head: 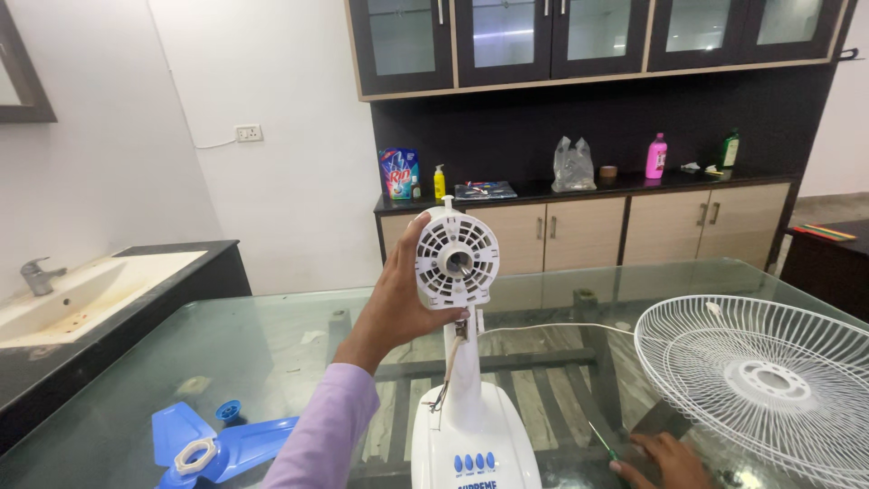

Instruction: The person assembles a table fan by attaching the motor housing to the base, securing it with a screwdriver, and then fitting the front wire cage. The person uses a screwdriver to tighten screws and aligns the cage with the motor shaft.

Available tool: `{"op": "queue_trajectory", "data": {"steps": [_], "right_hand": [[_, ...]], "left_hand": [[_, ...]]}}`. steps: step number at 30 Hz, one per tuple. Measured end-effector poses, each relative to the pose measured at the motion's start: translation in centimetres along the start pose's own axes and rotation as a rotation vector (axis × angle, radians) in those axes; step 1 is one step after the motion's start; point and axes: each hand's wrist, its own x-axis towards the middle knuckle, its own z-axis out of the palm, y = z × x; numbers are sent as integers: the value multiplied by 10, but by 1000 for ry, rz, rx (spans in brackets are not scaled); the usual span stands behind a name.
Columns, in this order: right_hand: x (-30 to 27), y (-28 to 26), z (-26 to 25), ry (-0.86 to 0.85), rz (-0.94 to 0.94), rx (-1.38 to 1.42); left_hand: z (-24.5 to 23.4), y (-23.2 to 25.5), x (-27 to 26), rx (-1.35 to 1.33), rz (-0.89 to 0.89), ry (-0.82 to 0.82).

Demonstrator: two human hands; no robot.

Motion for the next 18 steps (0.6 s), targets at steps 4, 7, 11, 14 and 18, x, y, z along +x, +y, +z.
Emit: {"op": "queue_trajectory", "data": {"steps": [4,7,11,14,18], "right_hand": [[24,-16,15,-123,0,35],[33,-13,18,-175,-27,82],[37,9,8,-170,-131,130],[29,14,-5,77,-41,368],[5,-7,-31,323,183,788]], "left_hand": [[-1,1,0,-1,-5,-1],[-1,1,0,-7,-36,-12],[0,-3,-1,-1,-8,-4],[1,-6,-1,4,3,-3],[2,-10,0,22,-15,-7]]}}
